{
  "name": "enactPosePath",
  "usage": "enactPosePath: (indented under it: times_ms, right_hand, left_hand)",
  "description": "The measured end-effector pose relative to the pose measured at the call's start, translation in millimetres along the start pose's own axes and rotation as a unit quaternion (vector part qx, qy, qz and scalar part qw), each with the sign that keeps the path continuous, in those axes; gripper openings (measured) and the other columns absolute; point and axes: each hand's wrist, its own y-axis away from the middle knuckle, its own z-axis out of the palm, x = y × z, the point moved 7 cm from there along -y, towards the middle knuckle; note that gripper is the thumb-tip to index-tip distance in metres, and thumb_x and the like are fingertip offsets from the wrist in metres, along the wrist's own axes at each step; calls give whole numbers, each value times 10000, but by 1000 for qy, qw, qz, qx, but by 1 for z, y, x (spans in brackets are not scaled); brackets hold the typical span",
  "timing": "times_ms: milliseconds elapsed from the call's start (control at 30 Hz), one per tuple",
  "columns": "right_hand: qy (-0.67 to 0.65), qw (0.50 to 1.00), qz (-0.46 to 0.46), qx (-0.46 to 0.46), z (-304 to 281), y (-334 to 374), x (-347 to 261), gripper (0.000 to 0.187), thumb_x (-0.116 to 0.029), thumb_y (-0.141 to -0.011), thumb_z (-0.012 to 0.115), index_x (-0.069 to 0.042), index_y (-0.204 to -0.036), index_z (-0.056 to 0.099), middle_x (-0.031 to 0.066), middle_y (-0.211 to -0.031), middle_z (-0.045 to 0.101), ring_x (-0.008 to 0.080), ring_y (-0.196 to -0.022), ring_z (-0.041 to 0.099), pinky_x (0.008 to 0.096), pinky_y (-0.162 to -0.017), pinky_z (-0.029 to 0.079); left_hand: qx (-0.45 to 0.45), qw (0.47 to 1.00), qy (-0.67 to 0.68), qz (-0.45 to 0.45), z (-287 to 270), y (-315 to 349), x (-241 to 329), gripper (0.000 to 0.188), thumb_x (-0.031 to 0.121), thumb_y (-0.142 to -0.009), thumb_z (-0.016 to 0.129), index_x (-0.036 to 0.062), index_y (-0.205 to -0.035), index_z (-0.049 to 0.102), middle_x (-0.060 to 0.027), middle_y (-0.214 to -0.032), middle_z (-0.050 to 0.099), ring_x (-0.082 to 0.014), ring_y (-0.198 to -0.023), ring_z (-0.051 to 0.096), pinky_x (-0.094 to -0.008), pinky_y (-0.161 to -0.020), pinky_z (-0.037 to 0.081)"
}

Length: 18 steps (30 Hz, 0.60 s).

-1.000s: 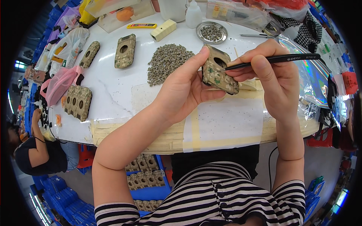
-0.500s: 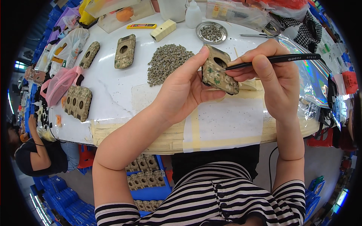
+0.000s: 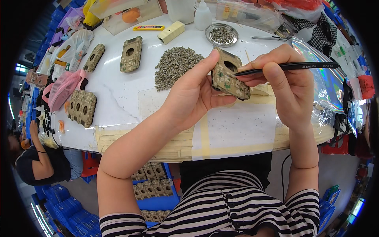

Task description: The person decorates a toy tank turret by using tweezers to pick up small green debris from a pile and placing them one at a time onto adhesive areas on the turret.

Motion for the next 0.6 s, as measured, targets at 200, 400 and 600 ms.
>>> enactPosePath:
  times_ms: [200, 400, 600]
  right_hand:
    - [17, 1000, -11, -7, 1, 0, -2, 212, -168, -966, 461, 38, -962, 512, 185, -896, 637, 207, -803, 664, 271, -700, 556]
    - [29, 999, -23, -13, 2, 0, -5, 204, -155, -964, 462, 44, -965, 507, 193, -893, 639, 212, -808, 665, 271, -703, 555]
    - [21, 999, -24, -8, 1, 0, -4, 213, -168, -968, 455, 39, -967, 507, 195, -894, 639, 209, -799, 665, 270, -700, 555]
  left_hand:
    - [0, 1000, 0, -1, 0, 0, 0, 437, 404, -977, 323, 59, -1160, 518, -68, -998, 637, -129, -881, 653, -220, -648, 588]
    - [2, 1000, 3, -2, 0, 0, 0, 437, 406, -975, 331, 58, -1162, 517, -69, -1005, 637, -131, -883, 654, -218, -642, 588]
    - [10, 1000, -8, 2, 1, 0, 1, 438, 408, -975, 333, 57, -1163, 517, -70, -1003, 637, -131, -878, 656, -217, -642, 589]
